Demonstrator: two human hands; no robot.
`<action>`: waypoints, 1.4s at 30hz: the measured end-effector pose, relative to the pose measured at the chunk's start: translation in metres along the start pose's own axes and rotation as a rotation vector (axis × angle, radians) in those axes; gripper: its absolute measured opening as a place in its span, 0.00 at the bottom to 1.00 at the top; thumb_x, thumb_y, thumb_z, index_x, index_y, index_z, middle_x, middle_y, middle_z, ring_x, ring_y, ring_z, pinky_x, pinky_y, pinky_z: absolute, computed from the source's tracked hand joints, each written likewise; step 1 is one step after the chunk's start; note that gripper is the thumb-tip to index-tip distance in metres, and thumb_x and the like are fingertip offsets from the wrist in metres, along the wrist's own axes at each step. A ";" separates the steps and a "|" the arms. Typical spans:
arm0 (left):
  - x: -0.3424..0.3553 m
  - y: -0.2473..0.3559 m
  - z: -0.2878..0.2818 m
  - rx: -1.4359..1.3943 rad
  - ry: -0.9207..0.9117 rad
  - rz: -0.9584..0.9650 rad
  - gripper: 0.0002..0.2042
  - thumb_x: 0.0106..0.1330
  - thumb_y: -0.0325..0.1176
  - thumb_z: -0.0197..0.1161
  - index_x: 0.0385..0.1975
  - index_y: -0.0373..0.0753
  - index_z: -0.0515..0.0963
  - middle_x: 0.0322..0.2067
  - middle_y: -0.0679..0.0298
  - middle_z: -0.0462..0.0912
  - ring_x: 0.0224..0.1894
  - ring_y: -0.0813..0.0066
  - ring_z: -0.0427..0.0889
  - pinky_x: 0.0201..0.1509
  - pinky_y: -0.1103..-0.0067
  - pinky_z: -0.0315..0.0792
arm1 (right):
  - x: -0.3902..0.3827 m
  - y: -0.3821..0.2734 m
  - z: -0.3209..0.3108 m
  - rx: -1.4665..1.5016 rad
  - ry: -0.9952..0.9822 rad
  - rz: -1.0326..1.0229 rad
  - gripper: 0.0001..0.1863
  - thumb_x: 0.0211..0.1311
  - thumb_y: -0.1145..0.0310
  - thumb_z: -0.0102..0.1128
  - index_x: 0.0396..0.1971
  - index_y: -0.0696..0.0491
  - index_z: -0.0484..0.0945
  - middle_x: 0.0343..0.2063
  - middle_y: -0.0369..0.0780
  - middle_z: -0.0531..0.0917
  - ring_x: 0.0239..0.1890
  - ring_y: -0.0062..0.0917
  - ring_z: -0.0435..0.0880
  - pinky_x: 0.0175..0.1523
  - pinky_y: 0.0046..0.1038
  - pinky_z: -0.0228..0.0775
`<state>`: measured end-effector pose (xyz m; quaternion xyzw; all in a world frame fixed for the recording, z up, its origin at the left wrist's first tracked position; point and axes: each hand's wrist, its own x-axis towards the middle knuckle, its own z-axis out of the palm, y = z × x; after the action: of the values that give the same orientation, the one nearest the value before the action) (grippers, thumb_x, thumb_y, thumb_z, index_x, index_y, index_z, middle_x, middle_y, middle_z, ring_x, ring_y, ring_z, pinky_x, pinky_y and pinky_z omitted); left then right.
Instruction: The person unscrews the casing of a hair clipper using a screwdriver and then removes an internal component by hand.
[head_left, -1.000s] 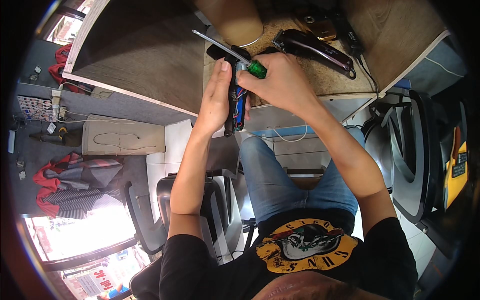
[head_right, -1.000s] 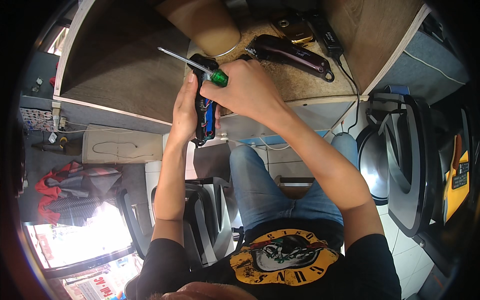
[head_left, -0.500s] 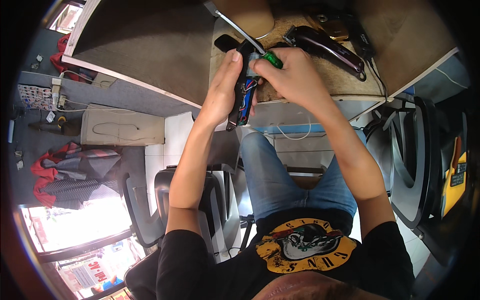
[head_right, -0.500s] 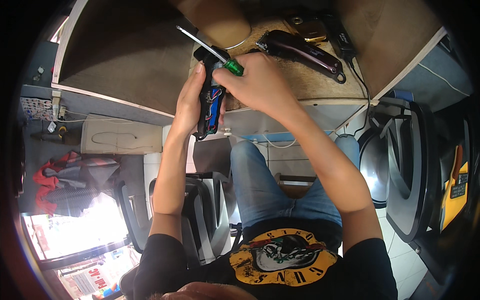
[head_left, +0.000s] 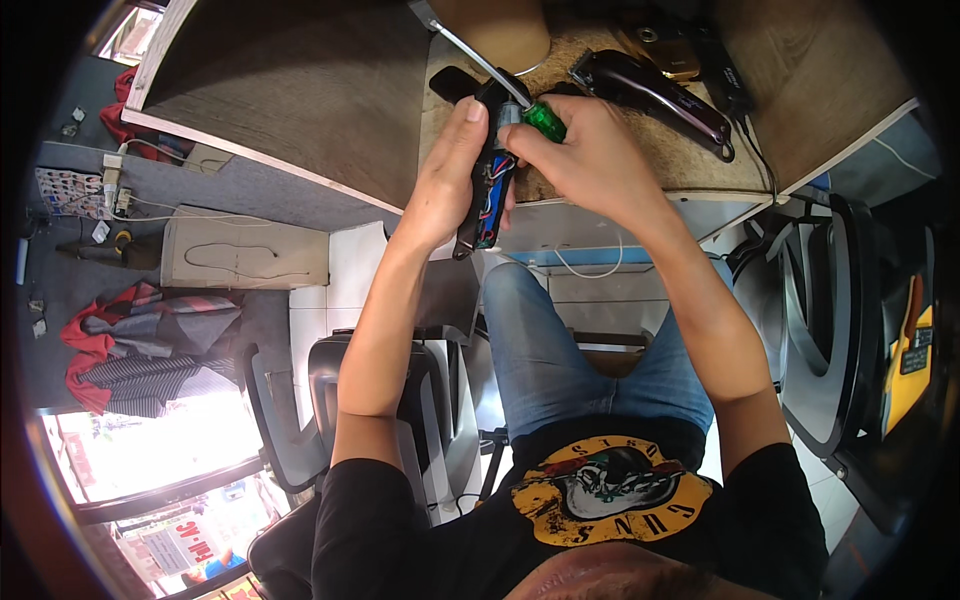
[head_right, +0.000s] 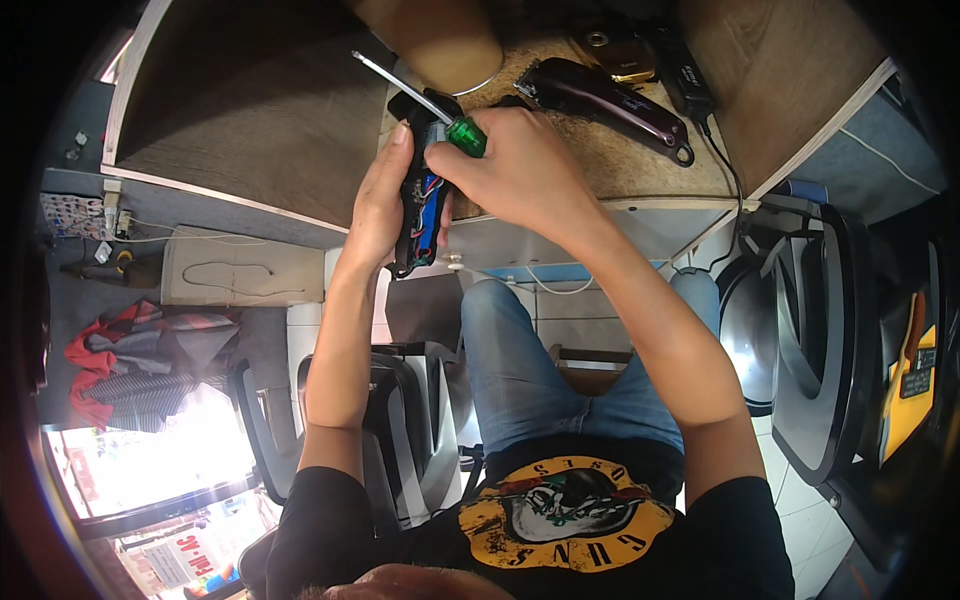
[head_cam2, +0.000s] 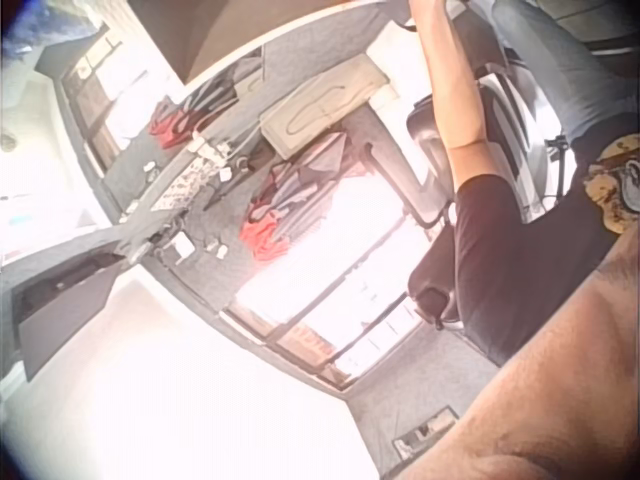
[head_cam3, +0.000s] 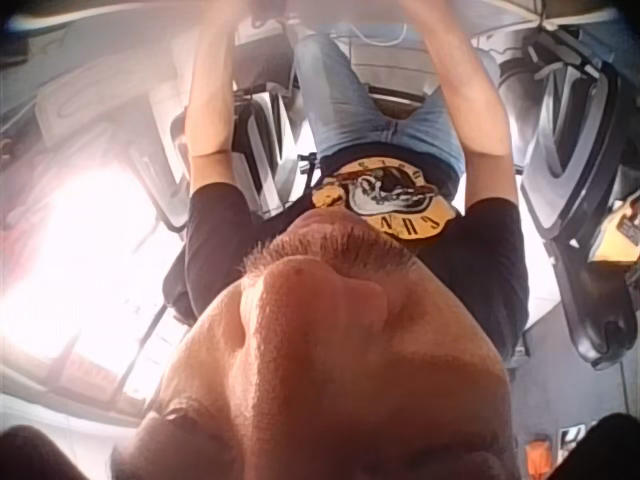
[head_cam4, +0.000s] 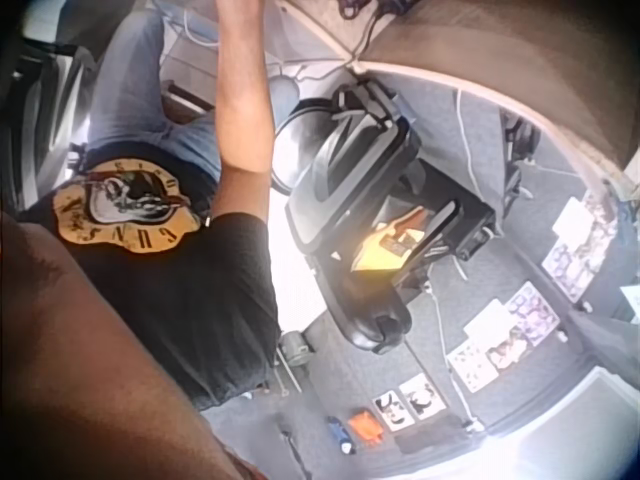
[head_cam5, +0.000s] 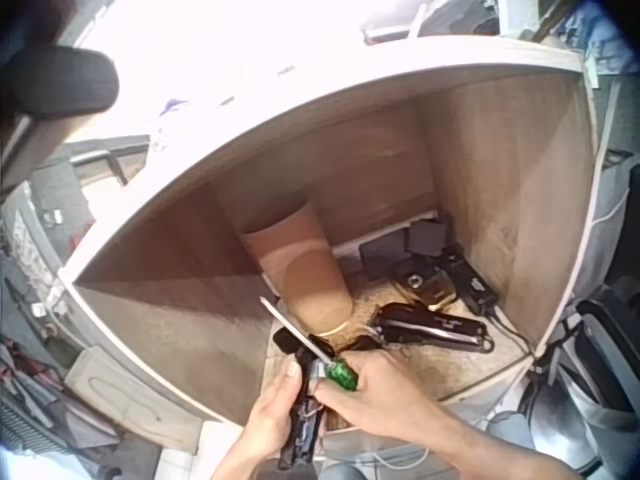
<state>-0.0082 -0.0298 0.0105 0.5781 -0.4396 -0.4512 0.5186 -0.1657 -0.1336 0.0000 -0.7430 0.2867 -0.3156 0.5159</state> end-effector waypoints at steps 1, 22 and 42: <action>0.000 0.000 0.000 -0.001 0.005 -0.017 0.25 0.84 0.60 0.44 0.53 0.41 0.69 0.21 0.59 0.79 0.17 0.71 0.80 0.21 0.76 0.77 | -0.001 -0.003 -0.001 0.006 -0.012 0.053 0.23 0.58 0.51 0.67 0.25 0.61 0.85 0.13 0.43 0.82 0.20 0.31 0.86 0.31 0.34 0.76; 0.002 0.002 -0.003 -0.066 0.029 -0.037 0.24 0.85 0.59 0.41 0.52 0.42 0.70 0.21 0.58 0.79 0.15 0.71 0.78 0.19 0.76 0.75 | -0.003 -0.009 -0.005 -0.029 0.009 -0.018 0.23 0.57 0.53 0.66 0.23 0.61 0.85 0.12 0.43 0.81 0.18 0.29 0.84 0.31 0.33 0.76; 0.005 -0.011 -0.018 -0.457 -0.065 -0.033 0.33 0.83 0.64 0.38 0.52 0.35 0.76 0.30 0.51 0.85 0.32 0.60 0.89 0.34 0.63 0.89 | -0.009 -0.015 -0.009 0.190 -0.003 0.017 0.18 0.63 0.57 0.73 0.36 0.59 0.88 0.19 0.34 0.85 0.19 0.15 0.78 0.26 0.24 0.68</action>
<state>0.0111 -0.0305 -0.0003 0.4377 -0.3330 -0.5660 0.6141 -0.1766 -0.1275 0.0154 -0.6888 0.2610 -0.3359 0.5871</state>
